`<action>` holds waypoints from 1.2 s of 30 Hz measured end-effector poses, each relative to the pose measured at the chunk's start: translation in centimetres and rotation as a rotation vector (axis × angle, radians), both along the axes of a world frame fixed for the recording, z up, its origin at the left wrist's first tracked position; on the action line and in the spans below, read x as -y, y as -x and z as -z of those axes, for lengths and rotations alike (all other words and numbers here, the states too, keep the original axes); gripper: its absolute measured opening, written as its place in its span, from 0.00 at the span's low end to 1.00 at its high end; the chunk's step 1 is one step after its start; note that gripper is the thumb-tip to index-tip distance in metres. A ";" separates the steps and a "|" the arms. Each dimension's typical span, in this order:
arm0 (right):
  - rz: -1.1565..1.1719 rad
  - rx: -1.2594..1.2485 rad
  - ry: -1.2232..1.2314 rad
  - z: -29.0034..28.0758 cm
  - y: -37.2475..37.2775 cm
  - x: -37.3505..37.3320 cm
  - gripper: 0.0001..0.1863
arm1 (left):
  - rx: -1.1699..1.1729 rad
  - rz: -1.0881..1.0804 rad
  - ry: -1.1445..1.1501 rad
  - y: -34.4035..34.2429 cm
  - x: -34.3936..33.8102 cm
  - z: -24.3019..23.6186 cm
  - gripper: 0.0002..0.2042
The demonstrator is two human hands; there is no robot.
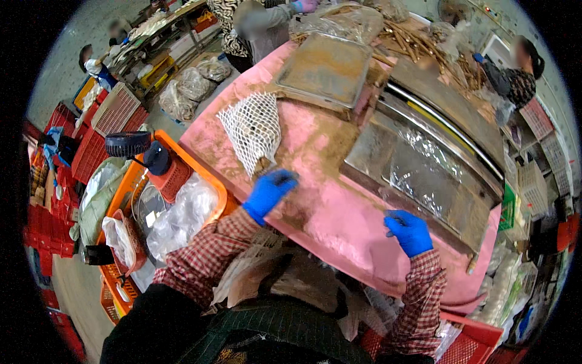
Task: The person uses a knife to trim the ends of long root vegetables and places them into a mesh bag. They then weigh the bag on a scale, apply a label, and place it into a red crate. The person repeats this process with multiple batches of vegetables.
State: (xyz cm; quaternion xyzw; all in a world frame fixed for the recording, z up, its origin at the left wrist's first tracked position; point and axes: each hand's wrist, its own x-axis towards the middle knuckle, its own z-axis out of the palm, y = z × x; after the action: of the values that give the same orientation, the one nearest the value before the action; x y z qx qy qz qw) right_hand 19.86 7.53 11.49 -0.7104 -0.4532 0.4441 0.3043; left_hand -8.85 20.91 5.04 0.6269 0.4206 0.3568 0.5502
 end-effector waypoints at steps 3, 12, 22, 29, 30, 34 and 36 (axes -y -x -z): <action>-0.187 -0.078 0.015 -0.8 3.9 -6.6 0.16 | 0.111 -0.403 -0.157 6.1 -5.3 -0.6 0.14; -0.322 -0.055 -0.040 5.7 14.7 -28.3 0.25 | -0.029 -0.725 0.524 14.4 -17.2 6.0 0.28; -0.430 -0.546 0.032 10.2 21.0 -34.4 0.31 | 0.209 -0.493 0.516 10.6 -18.1 1.8 0.20; -0.272 -0.621 -0.022 8.6 21.5 -31.9 0.37 | 0.484 -0.532 0.593 7.5 -16.4 -0.2 0.25; -0.224 -0.627 0.027 8.5 21.6 -31.7 0.37 | 0.481 -0.481 0.636 7.8 -16.4 -0.2 0.24; -0.156 -1.001 0.225 7.7 20.8 -29.7 0.25 | 0.485 -0.240 0.827 9.1 -15.3 -0.6 0.21; -0.073 -1.180 0.372 6.5 19.2 -27.2 0.27 | 0.398 -0.192 0.865 8.9 -13.7 -1.2 0.23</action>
State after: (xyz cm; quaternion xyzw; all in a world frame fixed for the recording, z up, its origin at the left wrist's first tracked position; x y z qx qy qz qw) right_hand 0.69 34.74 5.01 -0.3703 -0.1473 0.8438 0.3594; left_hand -17.75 34.61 6.25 0.2184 0.4732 0.3114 0.7946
